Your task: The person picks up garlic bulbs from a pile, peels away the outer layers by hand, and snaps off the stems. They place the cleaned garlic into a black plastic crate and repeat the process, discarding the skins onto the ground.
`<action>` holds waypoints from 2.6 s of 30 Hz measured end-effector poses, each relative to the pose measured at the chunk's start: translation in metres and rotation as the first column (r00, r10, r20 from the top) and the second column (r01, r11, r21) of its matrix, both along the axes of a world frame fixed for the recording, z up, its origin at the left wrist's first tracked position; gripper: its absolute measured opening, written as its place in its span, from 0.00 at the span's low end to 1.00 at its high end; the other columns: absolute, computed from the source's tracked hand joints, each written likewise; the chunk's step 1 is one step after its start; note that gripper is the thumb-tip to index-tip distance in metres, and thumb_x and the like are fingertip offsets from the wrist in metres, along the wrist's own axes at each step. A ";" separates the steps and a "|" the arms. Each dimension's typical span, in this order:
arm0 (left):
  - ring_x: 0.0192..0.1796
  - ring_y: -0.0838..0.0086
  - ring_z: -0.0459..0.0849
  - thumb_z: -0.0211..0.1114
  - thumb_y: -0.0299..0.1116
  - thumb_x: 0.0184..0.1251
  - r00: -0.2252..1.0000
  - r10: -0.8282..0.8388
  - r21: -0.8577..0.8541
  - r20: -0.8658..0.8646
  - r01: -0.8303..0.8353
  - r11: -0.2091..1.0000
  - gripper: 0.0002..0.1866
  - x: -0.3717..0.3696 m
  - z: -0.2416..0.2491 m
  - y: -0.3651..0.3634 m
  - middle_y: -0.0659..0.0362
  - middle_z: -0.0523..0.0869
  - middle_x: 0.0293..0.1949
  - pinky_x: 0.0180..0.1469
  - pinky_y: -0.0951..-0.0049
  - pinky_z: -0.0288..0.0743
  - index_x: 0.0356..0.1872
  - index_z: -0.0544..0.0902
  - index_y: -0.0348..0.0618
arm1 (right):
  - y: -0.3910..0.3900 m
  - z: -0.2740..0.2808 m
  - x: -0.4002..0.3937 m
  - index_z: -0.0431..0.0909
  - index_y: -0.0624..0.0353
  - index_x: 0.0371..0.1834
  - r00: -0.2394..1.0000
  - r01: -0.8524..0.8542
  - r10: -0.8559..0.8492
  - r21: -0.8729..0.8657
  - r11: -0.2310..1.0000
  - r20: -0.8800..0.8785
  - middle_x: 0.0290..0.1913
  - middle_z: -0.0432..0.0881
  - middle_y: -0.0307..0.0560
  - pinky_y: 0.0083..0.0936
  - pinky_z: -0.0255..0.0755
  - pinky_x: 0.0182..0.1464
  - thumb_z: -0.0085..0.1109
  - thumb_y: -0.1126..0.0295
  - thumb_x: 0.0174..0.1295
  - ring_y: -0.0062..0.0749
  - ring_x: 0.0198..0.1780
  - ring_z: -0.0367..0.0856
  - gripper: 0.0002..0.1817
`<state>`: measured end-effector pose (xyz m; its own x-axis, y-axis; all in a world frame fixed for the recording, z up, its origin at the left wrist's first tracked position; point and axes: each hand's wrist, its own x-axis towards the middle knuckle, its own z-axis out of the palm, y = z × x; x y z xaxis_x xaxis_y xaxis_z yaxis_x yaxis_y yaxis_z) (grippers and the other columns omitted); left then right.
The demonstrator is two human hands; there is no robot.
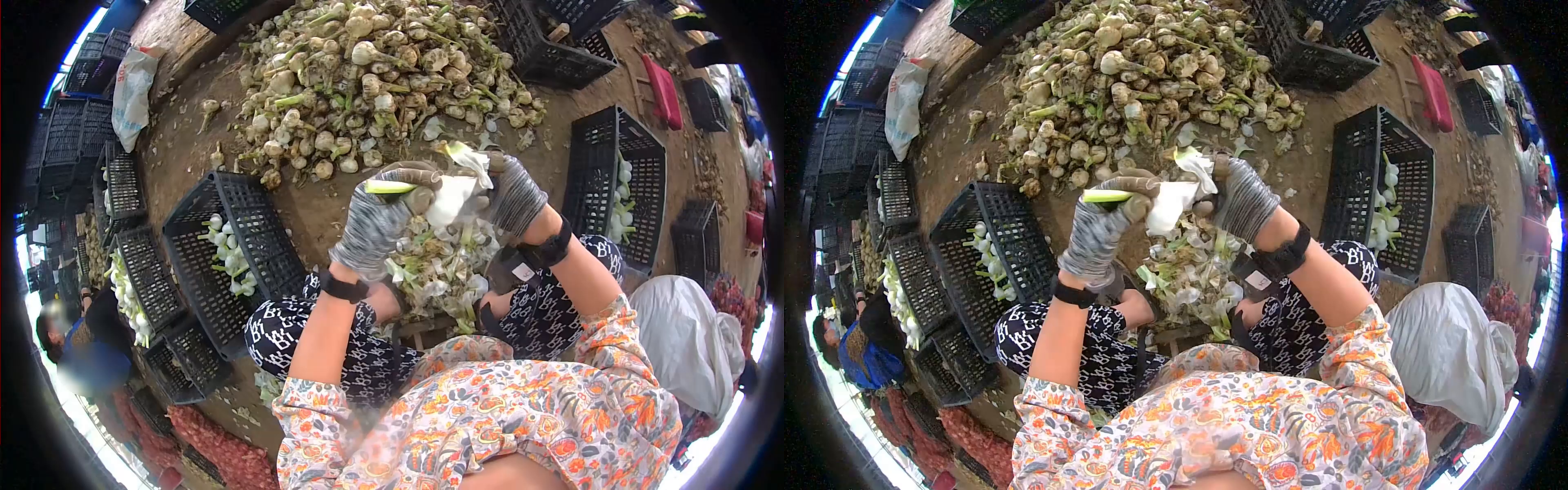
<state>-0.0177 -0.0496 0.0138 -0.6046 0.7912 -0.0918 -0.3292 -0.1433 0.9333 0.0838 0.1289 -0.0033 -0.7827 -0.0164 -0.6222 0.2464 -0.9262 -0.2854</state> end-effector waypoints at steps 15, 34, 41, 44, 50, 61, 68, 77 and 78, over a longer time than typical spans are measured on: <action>0.42 0.72 0.82 0.59 0.32 0.63 0.456 0.071 0.086 0.887 -0.316 0.945 0.15 -0.003 -0.024 0.000 0.52 0.80 0.43 0.37 0.81 0.83 0.48 0.74 0.34 | 0.013 0.014 0.024 0.73 0.67 0.41 0.588 -0.309 0.747 0.939 -0.148 0.311 0.24 0.78 0.49 0.28 0.71 0.29 0.54 0.52 0.57 0.34 0.25 0.77 0.24; 0.35 0.75 0.81 0.65 0.29 0.57 0.708 0.402 -0.222 0.581 -0.337 0.915 0.10 0.020 -0.038 0.013 0.59 0.82 0.36 0.37 0.79 0.78 0.39 0.80 0.38 | 0.013 -0.017 0.024 0.57 0.61 0.63 0.608 -0.622 0.373 0.713 -0.325 0.700 0.49 0.74 0.60 0.33 0.71 0.48 0.62 0.49 0.50 0.39 0.46 0.76 0.42; 0.28 0.81 0.80 0.64 0.28 0.58 0.903 0.189 -0.285 0.385 -0.078 0.955 0.12 0.036 -0.048 0.016 0.63 0.82 0.31 0.30 0.83 0.75 0.43 0.80 0.41 | -0.005 -0.058 0.053 0.65 0.61 0.56 0.909 -0.182 0.414 0.854 0.487 -0.042 0.51 0.73 0.50 0.28 0.75 0.49 0.64 0.64 0.49 0.35 0.49 0.76 0.31; 0.27 0.81 0.79 0.63 0.27 0.59 0.904 0.264 -0.310 0.337 -0.158 0.937 0.11 0.029 -0.034 0.016 0.64 0.82 0.30 0.29 0.82 0.76 0.43 0.80 0.41 | 0.013 -0.034 0.073 0.70 0.65 0.48 0.995 0.086 -0.097 0.270 0.959 0.030 0.43 0.78 0.54 0.23 0.78 0.38 0.58 0.71 0.48 0.32 0.39 0.80 0.21; 0.30 0.80 0.80 0.61 0.27 0.60 0.863 0.242 -0.325 0.444 -0.097 0.941 0.13 0.037 -0.049 0.009 0.63 0.81 0.36 0.30 0.81 0.76 0.47 0.78 0.42 | 0.085 -0.052 0.134 0.70 0.61 0.50 0.339 0.612 -0.773 -0.498 0.614 -0.537 0.44 0.75 0.43 0.24 0.73 0.45 0.61 0.69 0.50 0.28 0.39 0.74 0.23; 0.30 0.79 0.80 0.59 0.28 0.62 0.850 0.432 -0.350 0.302 -0.323 0.879 0.19 0.009 -0.058 -0.001 0.60 0.79 0.43 0.27 0.80 0.77 0.54 0.71 0.41 | 0.062 -0.133 -0.179 0.69 0.58 0.56 0.974 -0.223 -0.109 0.924 -0.310 0.198 0.48 0.78 0.54 0.30 0.70 0.49 0.64 0.56 0.50 0.41 0.47 0.78 0.31; 0.28 0.82 0.78 0.60 0.26 0.60 0.856 0.480 -0.348 0.192 -0.398 0.849 0.24 -0.003 -0.076 -0.007 0.61 0.77 0.43 0.23 0.82 0.74 0.59 0.66 0.43 | 0.072 -0.178 -0.251 0.77 0.54 0.47 0.963 -0.243 -0.182 0.932 -0.268 0.199 0.34 0.81 0.58 0.36 0.72 0.39 0.54 0.68 0.52 0.50 0.34 0.78 0.17; 0.62 0.69 0.65 0.72 0.24 0.45 0.762 0.368 -0.147 -0.533 -0.512 0.846 0.44 -0.015 -0.062 -0.003 0.54 0.64 0.62 0.61 0.73 0.64 0.65 0.57 0.41 | 0.015 -0.026 -0.089 0.76 0.67 0.44 0.975 -0.063 0.219 0.910 0.409 -0.030 0.33 0.81 0.42 0.20 0.75 0.26 0.58 0.63 0.57 0.21 0.26 0.78 0.18; 0.59 0.69 0.68 0.71 0.25 0.47 0.913 0.288 -0.083 -0.288 -0.323 0.943 0.40 -0.016 -0.065 0.000 0.55 0.67 0.59 0.60 0.72 0.65 0.63 0.61 0.40 | 0.011 -0.019 -0.077 0.75 0.68 0.45 0.975 -0.056 0.216 0.866 0.497 -0.060 0.33 0.80 0.42 0.21 0.75 0.24 0.59 0.61 0.56 0.20 0.24 0.77 0.20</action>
